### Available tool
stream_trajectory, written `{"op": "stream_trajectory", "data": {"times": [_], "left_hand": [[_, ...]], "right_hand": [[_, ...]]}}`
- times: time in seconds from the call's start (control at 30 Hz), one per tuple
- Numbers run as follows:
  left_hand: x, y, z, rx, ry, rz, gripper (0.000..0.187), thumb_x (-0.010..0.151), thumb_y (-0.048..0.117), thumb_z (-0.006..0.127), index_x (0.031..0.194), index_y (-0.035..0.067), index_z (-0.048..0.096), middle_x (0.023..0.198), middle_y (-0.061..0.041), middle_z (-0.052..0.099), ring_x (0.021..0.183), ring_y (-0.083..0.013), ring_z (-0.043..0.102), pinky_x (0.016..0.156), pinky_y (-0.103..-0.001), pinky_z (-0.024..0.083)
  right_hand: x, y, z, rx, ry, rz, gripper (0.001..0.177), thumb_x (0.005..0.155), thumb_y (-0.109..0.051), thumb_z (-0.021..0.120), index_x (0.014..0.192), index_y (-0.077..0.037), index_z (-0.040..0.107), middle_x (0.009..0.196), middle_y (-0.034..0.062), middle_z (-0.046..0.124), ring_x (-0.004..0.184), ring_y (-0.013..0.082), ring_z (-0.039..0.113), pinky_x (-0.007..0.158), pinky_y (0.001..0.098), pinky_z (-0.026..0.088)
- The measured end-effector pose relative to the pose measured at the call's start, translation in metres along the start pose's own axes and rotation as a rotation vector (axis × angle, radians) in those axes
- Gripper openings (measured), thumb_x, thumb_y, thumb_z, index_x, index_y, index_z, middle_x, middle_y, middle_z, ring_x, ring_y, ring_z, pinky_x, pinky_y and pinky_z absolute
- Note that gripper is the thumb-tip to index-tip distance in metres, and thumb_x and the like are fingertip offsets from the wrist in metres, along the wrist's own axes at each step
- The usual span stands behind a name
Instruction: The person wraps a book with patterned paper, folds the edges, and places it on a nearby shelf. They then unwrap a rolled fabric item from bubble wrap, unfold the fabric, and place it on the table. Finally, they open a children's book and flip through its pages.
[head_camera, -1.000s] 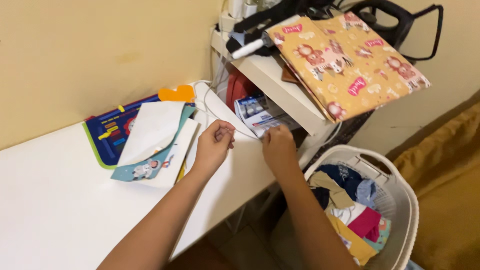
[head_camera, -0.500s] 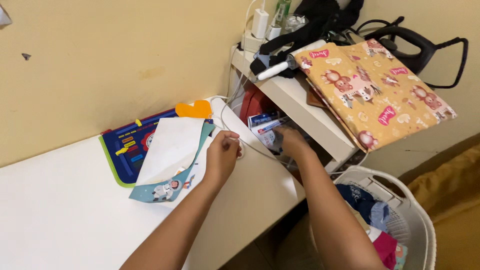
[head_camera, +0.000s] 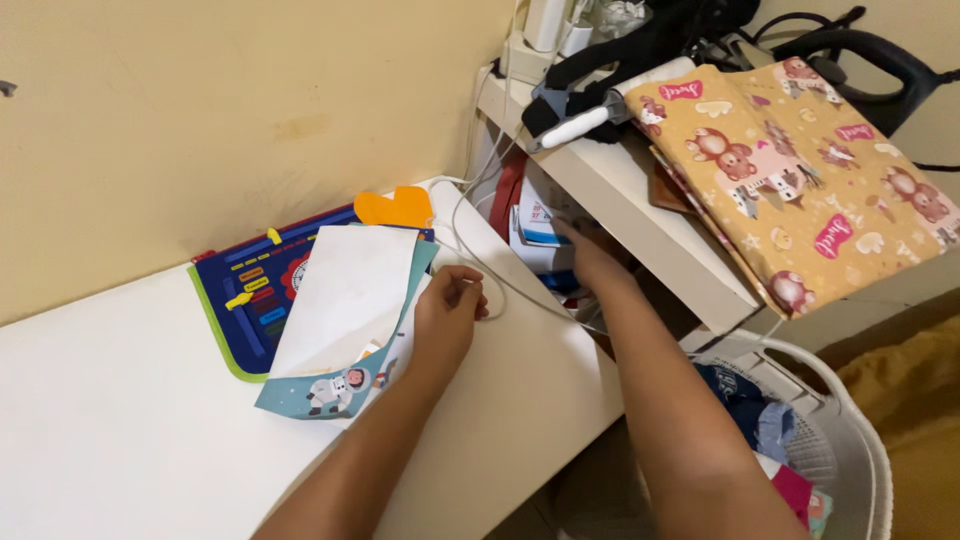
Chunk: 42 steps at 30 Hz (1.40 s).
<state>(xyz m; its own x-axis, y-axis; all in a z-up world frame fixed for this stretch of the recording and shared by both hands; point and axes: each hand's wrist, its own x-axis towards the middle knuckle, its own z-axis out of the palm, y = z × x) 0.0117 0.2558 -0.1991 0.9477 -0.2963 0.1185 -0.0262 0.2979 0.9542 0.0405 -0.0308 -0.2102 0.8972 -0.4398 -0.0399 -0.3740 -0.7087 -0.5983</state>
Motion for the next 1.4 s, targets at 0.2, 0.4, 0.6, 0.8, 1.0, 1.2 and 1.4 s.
{"op": "stream_trajectory", "data": {"times": [0.2,0.4,0.6,0.8,1.0,1.2,1.4], "left_hand": [[0.014,-0.003,-0.007,-0.088,0.027,-0.144,0.013,0.096,0.007,0.059,0.107,0.001,0.063,0.08,-0.008,0.064,0.068,-0.0159,0.063,0.064,-0.029,0.053],[0.018,0.009,-0.001,-0.209,0.042,-0.173,0.014,0.095,0.009,0.062,0.107,0.002,0.065,0.081,-0.007,0.064,0.069,-0.015,0.063,0.067,-0.028,0.054],[0.027,0.024,-0.002,-0.308,0.027,-0.046,0.013,0.096,0.008,0.062,0.108,0.001,0.063,0.081,-0.007,0.063,0.07,-0.0148,0.062,0.068,-0.029,0.055],[0.038,0.013,-0.024,-0.307,0.055,0.057,0.011,0.098,0.007,0.061,0.108,0.001,0.062,0.082,-0.007,0.064,0.073,-0.0135,0.062,0.07,-0.029,0.055],[0.041,-0.014,-0.047,-0.326,0.022,0.074,0.011,0.099,0.005,0.059,0.109,0.001,0.062,0.085,-0.006,0.062,0.075,-0.0132,0.061,0.07,-0.029,0.055],[0.048,-0.021,-0.057,-0.452,0.061,-0.01,0.013,0.1,0.006,0.059,0.112,0.002,0.062,0.087,-0.006,0.062,0.077,-0.0142,0.062,0.072,-0.029,0.056],[0.055,-0.017,-0.068,-0.655,0.03,-0.053,0.02,0.103,0.013,0.054,0.121,0.005,0.056,0.101,-0.011,0.067,0.093,-0.0218,0.067,0.086,-0.036,0.055]], "right_hand": [[0.01,-0.011,0.008,-0.26,-0.086,0.019,0.105,0.076,0.025,0.049,0.153,-0.045,0.034,0.167,0.0098,0.016,0.146,0.0338,0.036,0.112,0.0424,0.039],[0.003,-0.036,0.011,-0.458,0.006,0.049,0.036,0.089,-0.003,0.06,0.122,-0.013,0.068,0.134,0.0172,0.064,0.124,0.0357,0.061,0.099,0.048,0.052],[-0.072,-0.088,0.013,-0.646,0.099,-0.15,0.023,0.089,-0.009,0.057,0.096,-0.005,0.078,0.105,0.0257,0.074,0.096,0.0433,0.072,0.083,0.0521,0.058],[-0.078,-0.118,0.024,-0.733,0.657,-0.511,0.047,0.087,-0.011,0.059,0.134,-0.011,0.063,0.142,0.0207,0.058,0.117,0.0441,0.066,0.093,0.0545,0.051],[-0.018,-0.068,0.033,-0.783,-0.135,-0.049,0.046,0.092,-0.026,0.057,0.136,-0.013,0.062,0.144,0.0207,0.054,0.136,0.0452,0.046,0.109,0.0592,0.036],[0.025,-0.012,0.049,-0.483,-0.193,0.198,0.039,0.096,-0.022,0.056,0.13,-0.007,0.066,0.136,0.023,0.065,0.12,0.0389,0.067,0.098,0.0453,0.056],[0.07,0.005,0.069,-0.544,0.291,-0.351,0.045,0.091,-0.005,0.048,0.133,-0.006,0.064,0.128,0.0235,0.068,0.119,0.0428,0.064,0.1,0.0472,0.053]]}}
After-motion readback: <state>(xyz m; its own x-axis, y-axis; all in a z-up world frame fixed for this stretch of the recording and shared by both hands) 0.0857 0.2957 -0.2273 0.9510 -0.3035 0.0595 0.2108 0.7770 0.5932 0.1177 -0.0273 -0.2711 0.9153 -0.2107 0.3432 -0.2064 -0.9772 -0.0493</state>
